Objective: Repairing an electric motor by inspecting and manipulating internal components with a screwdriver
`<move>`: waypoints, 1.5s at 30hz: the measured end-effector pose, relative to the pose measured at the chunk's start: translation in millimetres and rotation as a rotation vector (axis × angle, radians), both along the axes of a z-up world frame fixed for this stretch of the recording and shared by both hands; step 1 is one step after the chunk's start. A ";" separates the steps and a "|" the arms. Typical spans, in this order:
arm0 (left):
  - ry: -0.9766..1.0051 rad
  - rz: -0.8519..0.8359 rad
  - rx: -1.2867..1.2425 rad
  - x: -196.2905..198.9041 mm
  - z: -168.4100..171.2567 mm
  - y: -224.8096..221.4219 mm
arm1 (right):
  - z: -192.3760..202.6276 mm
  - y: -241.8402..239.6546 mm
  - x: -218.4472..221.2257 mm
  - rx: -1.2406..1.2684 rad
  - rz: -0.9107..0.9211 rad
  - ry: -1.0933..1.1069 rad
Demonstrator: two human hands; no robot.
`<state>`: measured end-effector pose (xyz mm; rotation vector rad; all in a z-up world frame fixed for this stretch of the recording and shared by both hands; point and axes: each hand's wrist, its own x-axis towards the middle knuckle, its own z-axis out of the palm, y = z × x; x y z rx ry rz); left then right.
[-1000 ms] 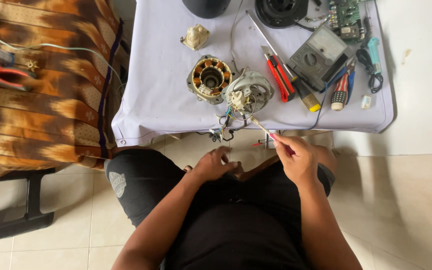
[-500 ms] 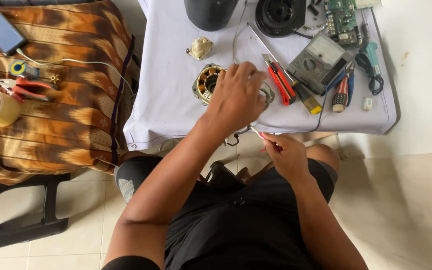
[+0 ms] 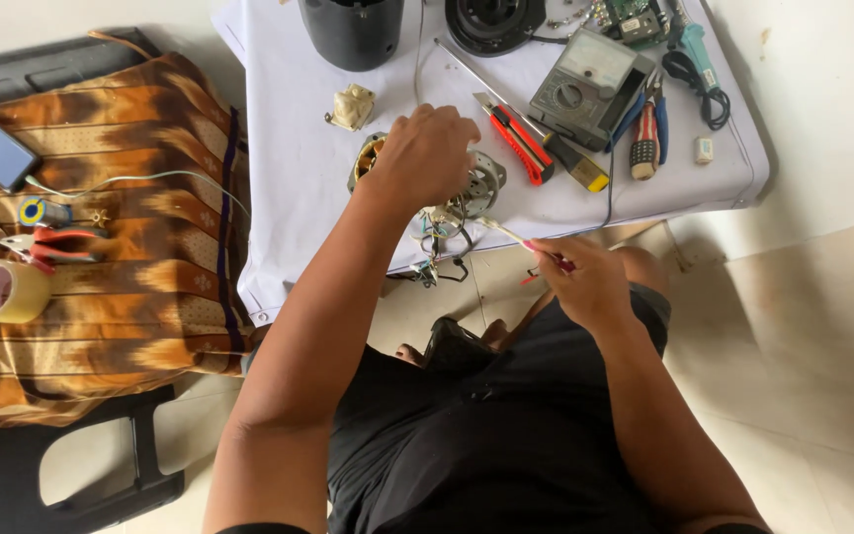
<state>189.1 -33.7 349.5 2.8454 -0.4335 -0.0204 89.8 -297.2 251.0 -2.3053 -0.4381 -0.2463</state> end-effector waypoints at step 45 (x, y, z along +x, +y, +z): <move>0.086 0.279 -0.342 -21.2 0.8 26.6 | -51.9 -16.0 3.2 0.205 0.063 0.028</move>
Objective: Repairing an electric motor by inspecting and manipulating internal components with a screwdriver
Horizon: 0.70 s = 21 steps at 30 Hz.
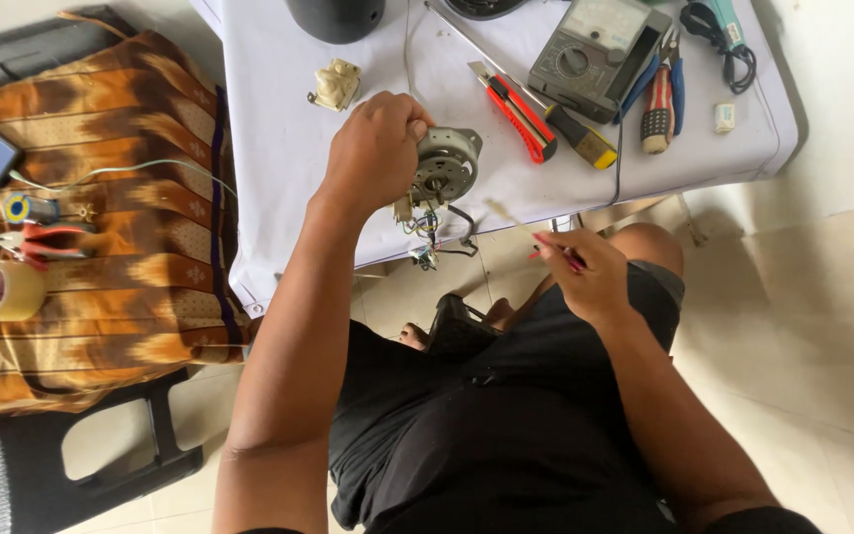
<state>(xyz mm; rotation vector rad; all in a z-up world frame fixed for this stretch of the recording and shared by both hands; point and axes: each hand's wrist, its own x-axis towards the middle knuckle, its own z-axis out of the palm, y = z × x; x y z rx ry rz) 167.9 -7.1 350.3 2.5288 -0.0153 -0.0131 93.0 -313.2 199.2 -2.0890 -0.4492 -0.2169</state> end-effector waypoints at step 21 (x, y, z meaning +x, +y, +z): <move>-0.728 0.139 -0.367 -83.2 -15.4 -29.6 | -90.0 32.6 0.5 0.178 0.095 0.141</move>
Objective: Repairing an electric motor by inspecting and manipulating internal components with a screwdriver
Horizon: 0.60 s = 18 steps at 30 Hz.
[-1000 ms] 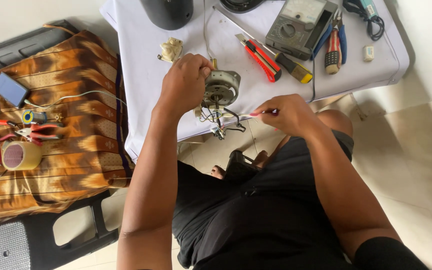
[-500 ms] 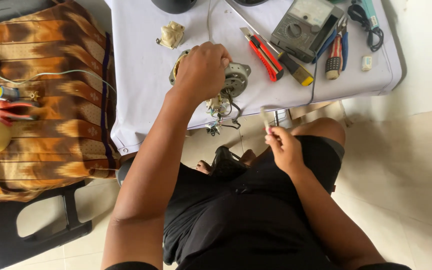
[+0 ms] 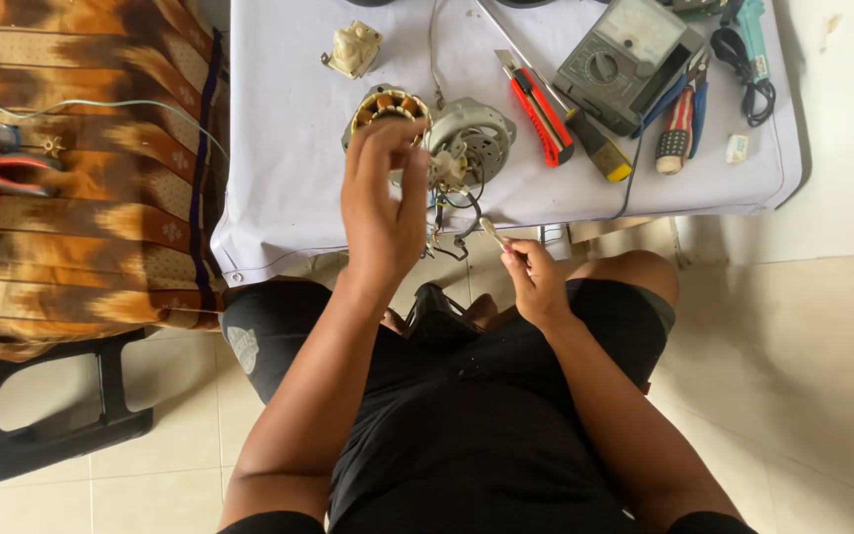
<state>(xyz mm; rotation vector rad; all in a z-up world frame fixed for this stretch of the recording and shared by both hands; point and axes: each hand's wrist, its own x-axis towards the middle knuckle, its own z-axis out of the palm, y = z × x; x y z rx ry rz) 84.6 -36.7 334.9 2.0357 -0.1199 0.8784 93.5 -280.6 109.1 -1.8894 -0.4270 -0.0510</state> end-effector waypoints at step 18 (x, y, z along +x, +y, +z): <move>0.519 0.326 -1.021 -91.2 -258.6 19.3 | 30.3 37.6 -12.4 -0.130 0.118 -0.373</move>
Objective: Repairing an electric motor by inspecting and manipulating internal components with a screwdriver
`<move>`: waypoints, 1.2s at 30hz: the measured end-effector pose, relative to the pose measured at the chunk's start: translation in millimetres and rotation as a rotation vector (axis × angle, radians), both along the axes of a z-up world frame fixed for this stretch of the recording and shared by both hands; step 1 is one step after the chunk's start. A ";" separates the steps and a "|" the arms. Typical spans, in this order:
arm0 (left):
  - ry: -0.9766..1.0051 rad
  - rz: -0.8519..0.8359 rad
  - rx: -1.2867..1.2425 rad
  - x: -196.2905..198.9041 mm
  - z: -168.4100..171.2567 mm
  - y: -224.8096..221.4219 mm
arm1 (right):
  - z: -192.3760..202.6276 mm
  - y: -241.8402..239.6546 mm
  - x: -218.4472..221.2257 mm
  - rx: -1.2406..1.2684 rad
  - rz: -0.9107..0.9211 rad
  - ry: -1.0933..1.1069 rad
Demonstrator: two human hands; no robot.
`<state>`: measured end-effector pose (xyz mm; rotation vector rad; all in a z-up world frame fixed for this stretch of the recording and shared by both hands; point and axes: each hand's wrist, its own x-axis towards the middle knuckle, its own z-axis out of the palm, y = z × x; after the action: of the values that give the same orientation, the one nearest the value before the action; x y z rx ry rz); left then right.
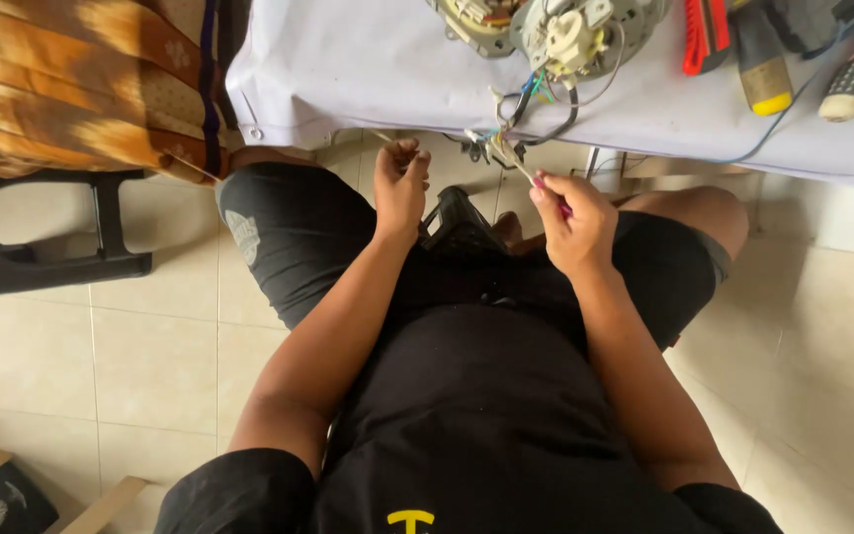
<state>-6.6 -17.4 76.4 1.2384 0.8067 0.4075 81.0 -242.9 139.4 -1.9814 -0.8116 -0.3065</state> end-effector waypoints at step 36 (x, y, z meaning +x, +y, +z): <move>-0.175 -0.242 -0.614 14.8 -23.8 -11.7 | -6.5 -26.1 -0.1 -0.046 -0.073 -0.038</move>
<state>8.2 -29.1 52.6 0.7003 0.5612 0.0548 81.0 -269.0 132.9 -2.0569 -0.7773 -0.3724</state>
